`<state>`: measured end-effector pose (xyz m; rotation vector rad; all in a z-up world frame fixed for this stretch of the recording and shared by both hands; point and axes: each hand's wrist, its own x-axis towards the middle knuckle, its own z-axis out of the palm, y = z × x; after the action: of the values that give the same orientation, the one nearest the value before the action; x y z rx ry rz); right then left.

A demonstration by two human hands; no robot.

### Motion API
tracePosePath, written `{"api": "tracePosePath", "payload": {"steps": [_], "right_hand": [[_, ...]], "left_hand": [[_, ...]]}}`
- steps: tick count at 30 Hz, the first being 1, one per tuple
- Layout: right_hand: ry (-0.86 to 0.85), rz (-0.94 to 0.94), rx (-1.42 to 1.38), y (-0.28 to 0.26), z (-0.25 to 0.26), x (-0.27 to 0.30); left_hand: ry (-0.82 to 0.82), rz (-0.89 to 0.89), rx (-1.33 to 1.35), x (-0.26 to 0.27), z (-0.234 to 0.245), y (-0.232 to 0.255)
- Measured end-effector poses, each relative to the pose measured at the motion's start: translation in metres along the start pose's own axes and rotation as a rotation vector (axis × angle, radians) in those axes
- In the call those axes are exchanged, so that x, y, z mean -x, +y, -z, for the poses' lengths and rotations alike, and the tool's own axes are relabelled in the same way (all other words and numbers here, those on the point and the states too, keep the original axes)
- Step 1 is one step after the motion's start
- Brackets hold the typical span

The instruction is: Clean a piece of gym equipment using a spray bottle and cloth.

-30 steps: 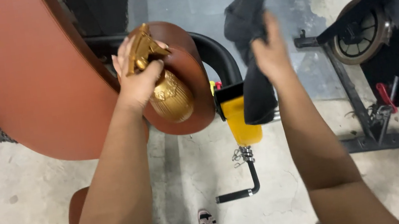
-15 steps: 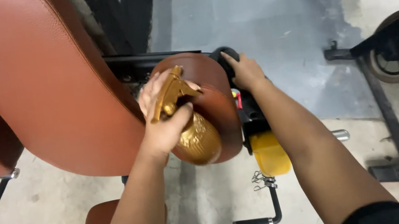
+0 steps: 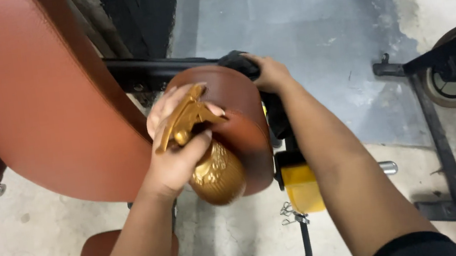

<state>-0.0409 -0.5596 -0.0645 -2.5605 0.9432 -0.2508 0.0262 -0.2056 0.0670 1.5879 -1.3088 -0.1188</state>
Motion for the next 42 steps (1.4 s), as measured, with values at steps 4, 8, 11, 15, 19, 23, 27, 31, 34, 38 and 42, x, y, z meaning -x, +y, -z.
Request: {"api": "tracePosePath", "payload": {"steps": [4,8,11,15,19,23,27,31,34,38,42], "right_hand": [[-0.084,-0.109,-0.353,0.059,-0.001,0.048],[-0.276,-0.460,-0.685,0.073,0.013,0.107],[-0.284,-0.419,-0.432,0.073,0.018,0.139],[-0.082,-0.344,0.135,0.025,0.016,0.202],[0.292,-0.059,0.327,-0.035,0.004,0.274],[0.661,0.251,0.398,-0.047,-0.003,0.315],[0.600,0.066,0.016,-0.001,-0.014,0.299],[0.563,-0.423,-0.185,-0.017,-0.026,0.276],[0.677,-0.401,0.093,-0.065,-0.027,0.293],[0.754,0.043,0.245,-0.029,-0.087,0.305],[0.644,-0.112,0.320,-0.036,-0.019,0.296]], "left_hand": [[0.044,0.100,0.048,0.006,-0.002,0.006],[0.093,0.027,0.001,0.006,-0.006,-0.012],[0.131,0.015,0.025,0.004,-0.012,-0.035],[0.108,-0.023,0.013,0.005,-0.012,-0.029],[0.118,-0.041,0.019,0.006,-0.012,-0.029],[0.118,-0.049,-0.024,0.006,-0.013,-0.042],[0.029,-0.001,0.185,-0.001,-0.002,-0.007],[0.075,-0.043,-0.028,0.007,-0.004,-0.020],[0.038,-0.047,0.141,0.004,-0.003,-0.019],[0.097,-0.147,-0.083,0.005,-0.001,0.004],[0.051,-0.087,0.374,0.001,-0.006,-0.024]]}}
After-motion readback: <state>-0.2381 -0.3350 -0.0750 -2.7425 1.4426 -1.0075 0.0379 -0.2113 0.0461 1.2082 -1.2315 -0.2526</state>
